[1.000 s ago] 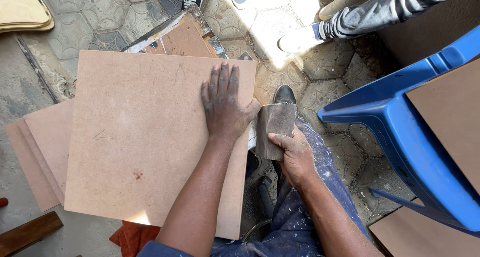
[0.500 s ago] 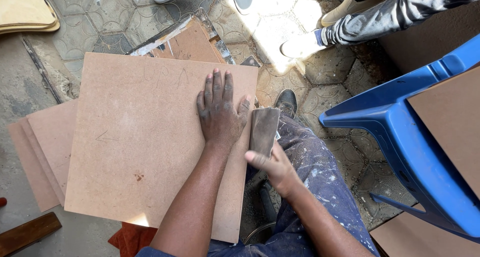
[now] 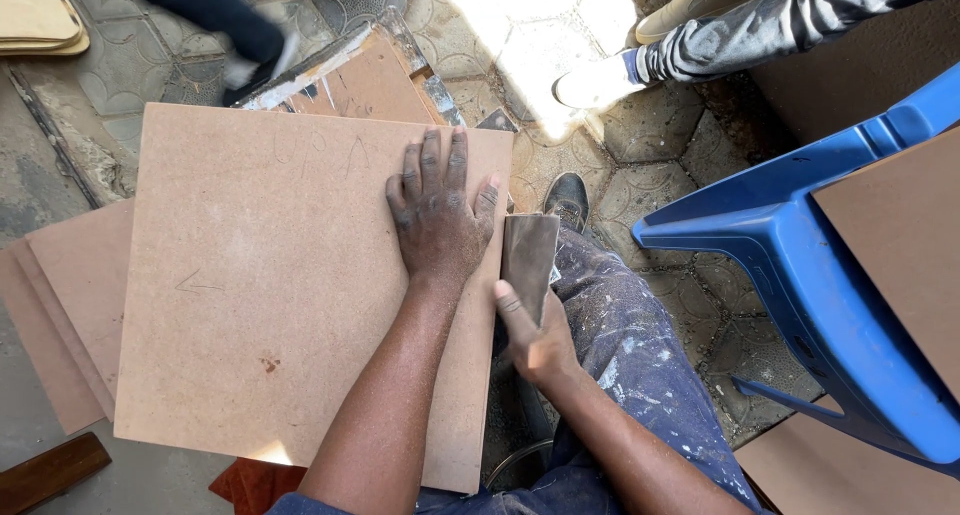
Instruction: The person sands the edges and surface of a rectangular wooden board using a sanding block. They hold the board with one hand and rub the sanding block along the edges and face, occasionally repositioning the board to access different areas.
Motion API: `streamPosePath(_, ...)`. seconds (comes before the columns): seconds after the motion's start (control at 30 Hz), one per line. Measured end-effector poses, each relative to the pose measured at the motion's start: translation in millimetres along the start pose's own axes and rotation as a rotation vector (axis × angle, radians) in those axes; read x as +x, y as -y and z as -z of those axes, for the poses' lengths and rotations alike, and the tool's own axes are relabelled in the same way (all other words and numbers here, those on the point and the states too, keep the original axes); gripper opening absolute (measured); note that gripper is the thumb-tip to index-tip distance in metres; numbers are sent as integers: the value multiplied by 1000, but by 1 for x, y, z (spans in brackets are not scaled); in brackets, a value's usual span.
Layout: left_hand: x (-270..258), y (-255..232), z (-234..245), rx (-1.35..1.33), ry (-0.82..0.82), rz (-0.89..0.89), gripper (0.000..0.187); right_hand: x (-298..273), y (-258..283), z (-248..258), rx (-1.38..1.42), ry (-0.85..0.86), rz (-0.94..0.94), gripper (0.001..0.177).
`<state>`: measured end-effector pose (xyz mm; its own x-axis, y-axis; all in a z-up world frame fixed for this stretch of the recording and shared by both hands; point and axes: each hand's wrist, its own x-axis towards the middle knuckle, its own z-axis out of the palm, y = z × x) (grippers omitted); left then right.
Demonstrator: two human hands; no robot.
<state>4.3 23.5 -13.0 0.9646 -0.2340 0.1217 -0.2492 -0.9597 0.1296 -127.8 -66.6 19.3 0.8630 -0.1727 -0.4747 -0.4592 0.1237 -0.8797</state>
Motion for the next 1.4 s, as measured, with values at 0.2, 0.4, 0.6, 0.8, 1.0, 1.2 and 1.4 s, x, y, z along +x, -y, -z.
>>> streamPosePath(0.2,2,1,10,-153,77,30,66,-5,24,-10,275,-51,28,52)
streamPosePath(0.4,2,2,9,-181,77,35,66,34,60,-9,222,-43,120,59)
streamPosePath(0.6,3,2,7,-180,91,49,66,26,31,-19,154,-127,115,44)
streamPosePath(0.8,3,3,8,-197,63,38,66,9,55,-16,132,-124,148,46)
streamPosePath(1.0,1,1,5,-205,49,33,63,68,36,-11,241,-143,159,38)
streamPosePath(1.2,3,3,-1,-163,40,19,66,24,71,-10,50,-144,84,52)
streamPosePath(1.4,2,3,4,-199,30,16,64,39,57,5,-331,-50,49,41)
